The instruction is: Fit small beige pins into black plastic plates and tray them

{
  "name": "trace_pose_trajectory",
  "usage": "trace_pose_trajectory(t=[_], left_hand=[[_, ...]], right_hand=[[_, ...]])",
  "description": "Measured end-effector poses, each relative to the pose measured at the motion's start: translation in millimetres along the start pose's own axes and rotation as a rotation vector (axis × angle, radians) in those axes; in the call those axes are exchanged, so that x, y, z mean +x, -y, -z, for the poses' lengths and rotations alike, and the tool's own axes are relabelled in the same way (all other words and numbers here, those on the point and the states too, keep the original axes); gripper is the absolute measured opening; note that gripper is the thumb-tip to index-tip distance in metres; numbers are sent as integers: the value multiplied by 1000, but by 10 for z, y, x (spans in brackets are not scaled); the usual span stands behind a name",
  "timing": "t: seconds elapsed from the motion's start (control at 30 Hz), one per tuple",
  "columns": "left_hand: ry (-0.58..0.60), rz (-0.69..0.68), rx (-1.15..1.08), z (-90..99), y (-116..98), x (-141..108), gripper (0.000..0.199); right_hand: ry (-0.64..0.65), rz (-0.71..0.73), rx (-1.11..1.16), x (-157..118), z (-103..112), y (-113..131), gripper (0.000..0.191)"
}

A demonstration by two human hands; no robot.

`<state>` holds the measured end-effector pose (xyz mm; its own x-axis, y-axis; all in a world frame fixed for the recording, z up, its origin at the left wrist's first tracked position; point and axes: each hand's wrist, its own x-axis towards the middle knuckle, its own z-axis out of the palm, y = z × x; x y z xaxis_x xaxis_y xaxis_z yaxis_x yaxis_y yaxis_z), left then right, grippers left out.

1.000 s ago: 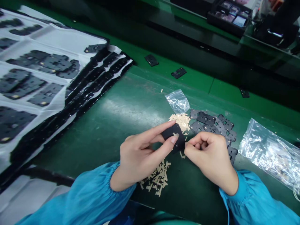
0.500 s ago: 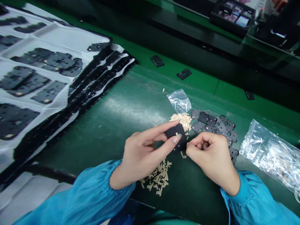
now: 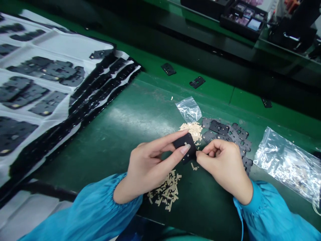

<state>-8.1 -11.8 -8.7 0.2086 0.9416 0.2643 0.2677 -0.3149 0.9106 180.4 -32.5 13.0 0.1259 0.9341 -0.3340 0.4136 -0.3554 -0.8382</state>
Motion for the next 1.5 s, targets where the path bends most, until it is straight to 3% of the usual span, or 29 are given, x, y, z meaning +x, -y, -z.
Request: trace_pose_trajectory(t=[0.4, 0.77, 1.03, 1.27, 1.37, 1.5], left_hand=[[-25, 130, -116, 44, -78, 69, 33], [-9, 149, -172, 41, -84, 74, 34], [182, 322, -425, 42, 8, 146, 40], [-6, 247, -279, -7, -29, 72, 30], [-29, 234, -280, -8, -40, 66, 30], [4, 283, -323, 38, -32, 117, 30]], right_hand=[[79, -9, 167, 44, 165, 97, 17], [225, -21, 241, -29, 77, 95, 20], [208, 42, 258, -30, 118, 118, 21], [175, 44, 229, -28, 54, 75, 16], [171, 69, 240, -25, 38, 53, 12], [258, 83, 232, -9, 103, 69, 11]])
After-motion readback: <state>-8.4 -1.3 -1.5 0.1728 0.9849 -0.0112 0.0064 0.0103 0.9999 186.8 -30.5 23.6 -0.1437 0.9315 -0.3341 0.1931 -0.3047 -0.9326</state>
